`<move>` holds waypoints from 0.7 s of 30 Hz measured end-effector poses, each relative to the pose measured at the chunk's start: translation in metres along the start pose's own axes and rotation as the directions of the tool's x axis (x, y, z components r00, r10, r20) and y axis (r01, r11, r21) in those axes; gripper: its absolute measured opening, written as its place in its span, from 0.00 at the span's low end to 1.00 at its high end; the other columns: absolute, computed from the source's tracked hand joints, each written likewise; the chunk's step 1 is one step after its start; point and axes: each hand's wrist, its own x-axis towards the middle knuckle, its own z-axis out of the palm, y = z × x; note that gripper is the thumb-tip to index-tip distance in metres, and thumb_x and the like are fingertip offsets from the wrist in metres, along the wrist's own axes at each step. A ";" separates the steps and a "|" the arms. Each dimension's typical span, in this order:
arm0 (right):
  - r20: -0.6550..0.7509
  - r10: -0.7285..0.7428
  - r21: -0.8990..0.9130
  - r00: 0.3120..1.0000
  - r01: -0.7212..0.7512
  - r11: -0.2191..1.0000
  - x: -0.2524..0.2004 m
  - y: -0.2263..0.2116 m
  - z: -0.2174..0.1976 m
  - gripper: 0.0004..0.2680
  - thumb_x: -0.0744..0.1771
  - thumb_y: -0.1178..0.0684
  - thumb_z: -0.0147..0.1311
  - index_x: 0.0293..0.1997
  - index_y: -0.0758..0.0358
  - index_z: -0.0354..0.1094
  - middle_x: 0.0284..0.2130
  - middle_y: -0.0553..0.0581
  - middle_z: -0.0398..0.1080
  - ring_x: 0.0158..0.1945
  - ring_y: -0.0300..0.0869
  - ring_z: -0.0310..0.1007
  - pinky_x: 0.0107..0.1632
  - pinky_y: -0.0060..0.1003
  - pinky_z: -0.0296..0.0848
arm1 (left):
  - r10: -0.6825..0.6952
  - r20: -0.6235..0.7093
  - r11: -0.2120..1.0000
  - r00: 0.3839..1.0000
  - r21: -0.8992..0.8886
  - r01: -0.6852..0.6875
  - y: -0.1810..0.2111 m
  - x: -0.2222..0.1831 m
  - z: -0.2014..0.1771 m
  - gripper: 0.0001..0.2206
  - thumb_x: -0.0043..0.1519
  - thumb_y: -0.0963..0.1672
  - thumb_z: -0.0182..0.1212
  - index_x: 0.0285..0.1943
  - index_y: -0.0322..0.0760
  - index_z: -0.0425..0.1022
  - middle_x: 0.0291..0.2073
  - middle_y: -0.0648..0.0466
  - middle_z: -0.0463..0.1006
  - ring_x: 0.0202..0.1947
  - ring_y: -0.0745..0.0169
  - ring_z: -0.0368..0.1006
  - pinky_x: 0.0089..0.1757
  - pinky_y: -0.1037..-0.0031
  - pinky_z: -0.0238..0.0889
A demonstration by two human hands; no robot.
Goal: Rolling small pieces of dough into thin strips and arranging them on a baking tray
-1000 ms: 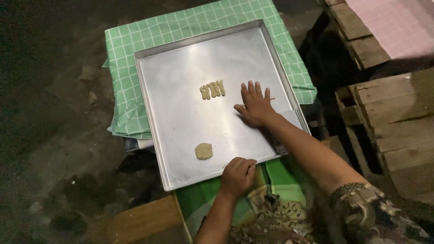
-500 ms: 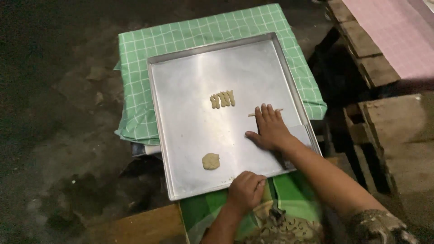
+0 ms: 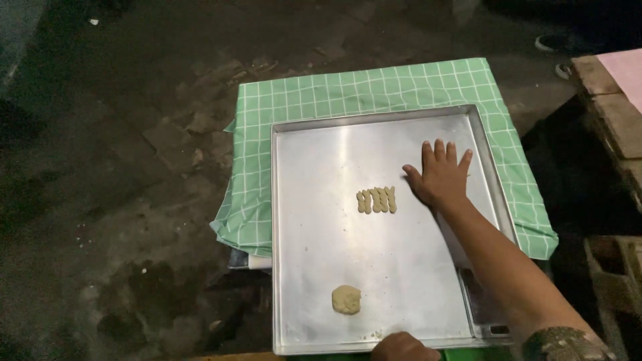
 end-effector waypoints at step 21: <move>0.015 -0.034 -0.224 0.999 0.036 0.974 -0.151 0.053 -0.018 0.37 0.65 0.24 0.45 0.75 0.64 0.46 0.71 0.67 0.54 0.74 0.62 0.50 0.71 0.60 0.45 | 0.699 -0.483 -0.144 -0.527 0.627 -0.766 -0.061 0.007 0.029 0.07 0.67 0.40 0.55 0.44 0.29 0.78 0.33 0.43 0.79 0.33 0.43 0.73 0.33 0.58 0.65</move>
